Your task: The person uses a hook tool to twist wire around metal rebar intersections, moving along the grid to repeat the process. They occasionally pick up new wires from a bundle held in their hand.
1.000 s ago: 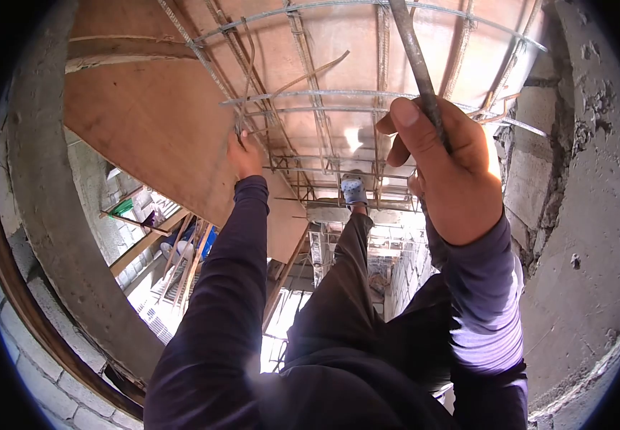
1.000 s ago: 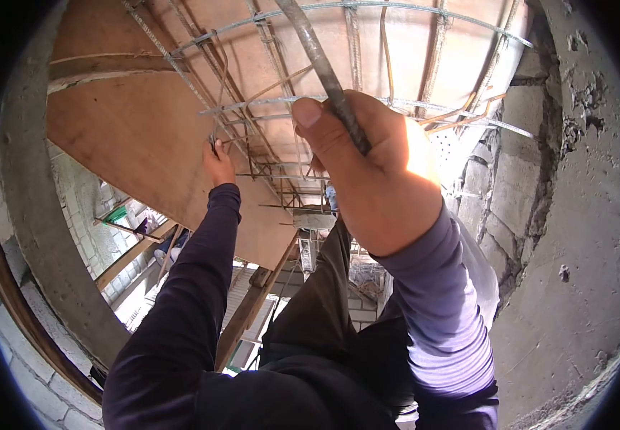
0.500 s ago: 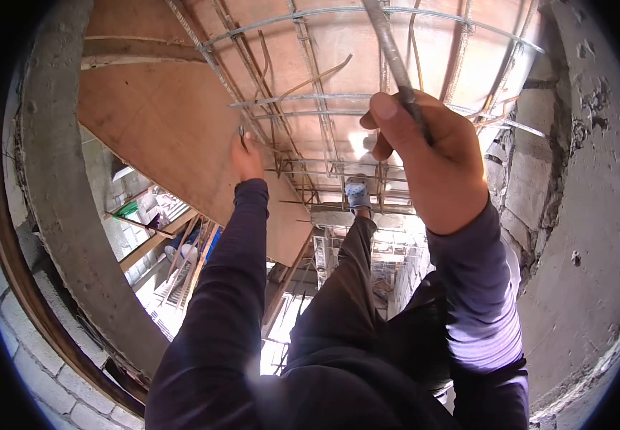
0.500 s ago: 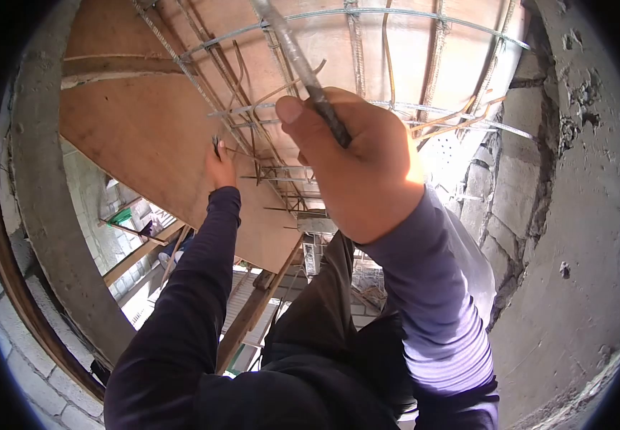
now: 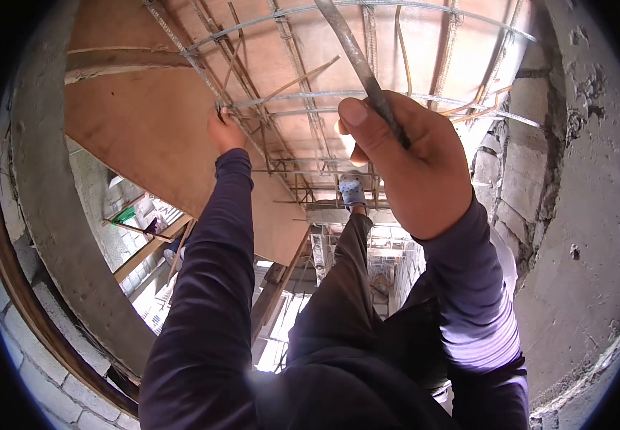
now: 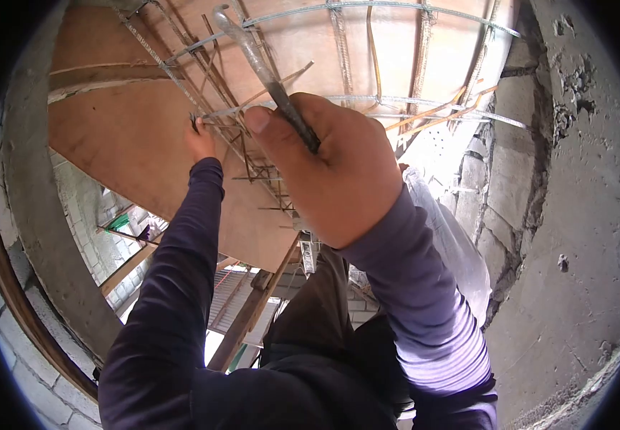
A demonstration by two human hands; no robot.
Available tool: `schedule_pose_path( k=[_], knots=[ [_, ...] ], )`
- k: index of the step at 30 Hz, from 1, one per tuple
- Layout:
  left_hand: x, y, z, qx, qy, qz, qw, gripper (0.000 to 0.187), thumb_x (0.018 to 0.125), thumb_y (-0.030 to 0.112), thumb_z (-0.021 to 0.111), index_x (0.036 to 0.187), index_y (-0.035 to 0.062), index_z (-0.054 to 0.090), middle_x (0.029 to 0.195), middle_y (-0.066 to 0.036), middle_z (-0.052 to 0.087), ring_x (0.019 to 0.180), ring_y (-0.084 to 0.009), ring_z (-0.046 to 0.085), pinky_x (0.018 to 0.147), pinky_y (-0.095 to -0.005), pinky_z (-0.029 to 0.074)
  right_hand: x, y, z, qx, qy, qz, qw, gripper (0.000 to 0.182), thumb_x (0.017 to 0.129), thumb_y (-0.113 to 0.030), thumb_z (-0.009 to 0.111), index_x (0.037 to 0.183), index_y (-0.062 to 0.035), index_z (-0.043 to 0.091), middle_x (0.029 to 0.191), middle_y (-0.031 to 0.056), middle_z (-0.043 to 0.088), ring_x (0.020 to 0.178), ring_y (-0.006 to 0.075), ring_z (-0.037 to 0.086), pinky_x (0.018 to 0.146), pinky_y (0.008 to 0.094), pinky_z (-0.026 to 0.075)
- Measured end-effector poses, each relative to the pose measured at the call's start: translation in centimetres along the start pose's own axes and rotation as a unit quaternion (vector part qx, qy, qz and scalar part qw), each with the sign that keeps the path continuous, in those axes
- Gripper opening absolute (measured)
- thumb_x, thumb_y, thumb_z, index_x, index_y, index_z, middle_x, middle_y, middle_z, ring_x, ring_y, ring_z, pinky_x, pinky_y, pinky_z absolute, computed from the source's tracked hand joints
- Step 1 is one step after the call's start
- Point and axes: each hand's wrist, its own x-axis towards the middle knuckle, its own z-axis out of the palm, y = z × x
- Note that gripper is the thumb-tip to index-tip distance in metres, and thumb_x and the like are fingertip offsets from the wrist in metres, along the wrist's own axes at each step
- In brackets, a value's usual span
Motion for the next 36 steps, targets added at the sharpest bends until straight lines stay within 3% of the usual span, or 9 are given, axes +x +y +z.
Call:
schedule_pose_path(
  k=[4,13,22,25,27,31,36],
  knots=[
    [0.3,0.7,-1.2,0.039,-0.049,0.021,0.998,0.016,0.096,0.017,0.058,0.103,0.0031,0.061,0.095,-0.024,0.066,0.090,-0.0467,0.061,0.075,-0.0520,0.047,0.1,0.3,-0.1,-0.003,0.002,-0.016,1.000,0.037,0.097,-0.036,0.066,0.097,0.0009,0.068,0.084,0.0017,0.066,0.076,0.0093,0.059,0.072,0.0253,0.048],
    [0.8,-1.3,-2.0,0.094,0.000,0.060,0.994,0.015,0.096,0.018,0.059,0.104,0.0052,0.063,0.095,-0.022,0.067,0.089,-0.0444,0.063,0.073,-0.0508,0.048,0.0,0.1,-0.3,-0.016,0.002,-0.010,1.000,0.037,0.098,-0.036,0.065,0.094,0.0008,0.067,0.080,0.0000,0.062,0.076,0.0086,0.057,0.073,0.0247,0.048],
    [0.1,-0.7,-2.0,0.115,-0.046,0.070,0.990,0.026,0.095,0.032,0.062,0.101,0.0066,0.065,0.087,-0.022,0.069,0.084,-0.0455,0.065,0.068,-0.0510,0.050,0.1,0.2,0.2,-0.033,-0.002,-0.003,0.999,0.037,0.098,-0.037,0.064,0.094,0.0002,0.067,0.079,-0.0004,0.061,0.076,0.0085,0.057,0.073,0.0247,0.048],
    [-0.2,-0.7,-1.3,0.094,-0.022,0.051,0.994,0.026,0.093,0.030,0.064,0.099,0.0055,0.067,0.087,-0.023,0.069,0.084,-0.0456,0.065,0.069,-0.0508,0.050,0.3,0.3,0.4,-0.032,0.006,-0.002,0.999,0.039,0.098,-0.038,0.064,0.094,0.0005,0.067,0.076,-0.0017,0.058,0.074,0.0076,0.054,0.071,0.0241,0.047],
    [-0.2,-1.1,-1.1,0.127,-0.081,0.000,0.989,0.020,0.092,0.024,0.065,0.101,0.0066,0.069,0.094,-0.023,0.070,0.089,-0.0447,0.065,0.074,-0.0507,0.051,0.3,0.5,0.4,-0.049,-0.022,-0.020,0.998,0.039,0.099,-0.038,0.063,0.093,0.0004,0.066,0.074,-0.0030,0.055,0.071,0.0059,0.050,0.067,0.0241,0.044],
    [-0.4,-1.6,-0.3,0.100,-0.073,-0.030,0.992,0.019,0.090,0.022,0.066,0.100,0.0064,0.070,0.093,-0.023,0.070,0.090,-0.0440,0.066,0.075,-0.0503,0.051,0.1,0.3,0.4,-0.044,-0.014,-0.008,0.999,0.039,0.099,-0.038,0.063,0.091,0.0002,0.064,0.070,-0.0045,0.051,0.066,0.0052,0.044,0.062,0.0249,0.040],
    [-0.2,-2.3,0.0,0.053,-0.043,-0.020,0.997,0.032,0.088,0.028,0.070,0.108,0.0036,0.068,0.103,-0.025,0.069,0.099,-0.0451,0.064,0.082,-0.0476,0.051,0.5,1.4,0.8,-0.001,-0.001,-0.060,0.998,0.028,0.100,-0.026,0.062,0.087,-0.0009,0.060,0.065,-0.0042,0.043,0.063,0.0068,0.037,0.058,0.0272,0.036]
  ],
)
